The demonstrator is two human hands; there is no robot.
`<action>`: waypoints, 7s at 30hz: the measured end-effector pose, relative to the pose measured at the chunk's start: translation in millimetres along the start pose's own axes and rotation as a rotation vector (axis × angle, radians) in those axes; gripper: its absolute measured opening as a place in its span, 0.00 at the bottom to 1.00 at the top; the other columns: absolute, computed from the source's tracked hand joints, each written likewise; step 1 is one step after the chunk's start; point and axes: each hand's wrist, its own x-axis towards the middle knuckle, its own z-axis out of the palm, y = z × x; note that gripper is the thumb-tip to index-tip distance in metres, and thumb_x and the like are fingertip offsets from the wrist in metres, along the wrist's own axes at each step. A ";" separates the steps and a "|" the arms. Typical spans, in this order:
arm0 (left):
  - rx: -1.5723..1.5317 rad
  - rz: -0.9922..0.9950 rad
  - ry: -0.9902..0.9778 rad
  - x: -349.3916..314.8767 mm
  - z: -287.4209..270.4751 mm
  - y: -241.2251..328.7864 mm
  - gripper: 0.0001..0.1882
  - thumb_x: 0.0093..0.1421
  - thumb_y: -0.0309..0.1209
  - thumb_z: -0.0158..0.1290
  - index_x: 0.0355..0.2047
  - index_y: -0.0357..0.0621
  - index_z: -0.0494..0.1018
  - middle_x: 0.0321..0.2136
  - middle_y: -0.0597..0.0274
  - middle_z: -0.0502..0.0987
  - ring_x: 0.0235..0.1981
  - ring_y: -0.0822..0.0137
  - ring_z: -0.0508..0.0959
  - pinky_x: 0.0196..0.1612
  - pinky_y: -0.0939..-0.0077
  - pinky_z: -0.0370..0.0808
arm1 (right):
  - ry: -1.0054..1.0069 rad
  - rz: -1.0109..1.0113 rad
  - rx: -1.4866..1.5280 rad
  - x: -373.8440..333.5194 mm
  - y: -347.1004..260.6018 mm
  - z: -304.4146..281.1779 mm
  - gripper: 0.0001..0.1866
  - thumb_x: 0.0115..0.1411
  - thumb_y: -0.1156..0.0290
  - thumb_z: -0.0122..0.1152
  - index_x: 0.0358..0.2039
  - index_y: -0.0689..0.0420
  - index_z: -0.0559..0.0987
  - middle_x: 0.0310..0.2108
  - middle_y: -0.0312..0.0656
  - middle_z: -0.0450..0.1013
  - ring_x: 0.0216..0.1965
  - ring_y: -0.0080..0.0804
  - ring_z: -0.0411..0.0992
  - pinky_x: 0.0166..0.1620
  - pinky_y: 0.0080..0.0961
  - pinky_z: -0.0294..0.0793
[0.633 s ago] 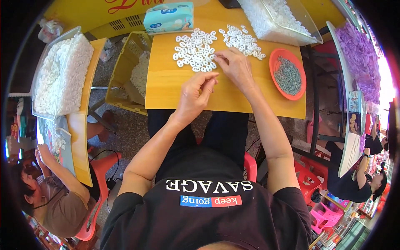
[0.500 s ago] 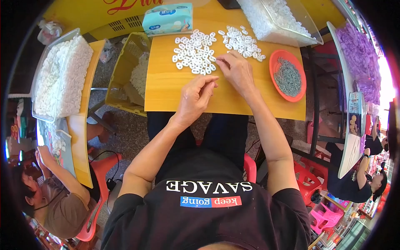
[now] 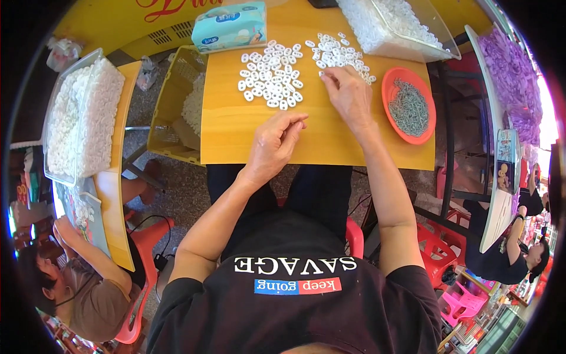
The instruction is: Assembling small plastic toggle components by manually inserting metal loops or pins into pre-drilled holes.
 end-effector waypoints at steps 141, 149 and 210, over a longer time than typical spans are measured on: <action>-0.738 -0.321 -0.109 61.5 49.4 -8.0 0.07 0.64 0.28 0.53 0.37 0.36 0.70 0.28 0.60 0.78 0.29 0.74 0.77 0.33 0.82 0.74 | -0.046 0.438 0.955 -46.5 -9.5 -31.8 0.08 0.64 0.72 0.58 0.37 0.65 0.75 0.29 0.36 0.75 0.28 0.17 0.70 0.32 0.14 0.72; -0.709 -0.325 -0.105 60.7 51.2 -7.5 0.07 0.63 0.28 0.55 0.37 0.36 0.72 0.27 0.61 0.78 0.28 0.75 0.76 0.33 0.82 0.74 | -0.005 0.389 0.807 -48.5 -10.1 -30.1 0.06 0.63 0.74 0.59 0.34 0.64 0.76 0.27 0.35 0.75 0.27 0.17 0.72 0.32 0.15 0.72; -0.694 -0.340 -0.089 64.0 50.6 -7.4 0.06 0.64 0.27 0.53 0.35 0.36 0.71 0.27 0.61 0.78 0.26 0.74 0.77 0.31 0.81 0.73 | -0.152 -0.166 0.298 -20.2 -3.8 -62.1 0.03 0.58 0.80 0.59 0.31 0.62 0.74 0.28 0.46 0.71 0.29 0.43 0.72 0.31 0.33 0.71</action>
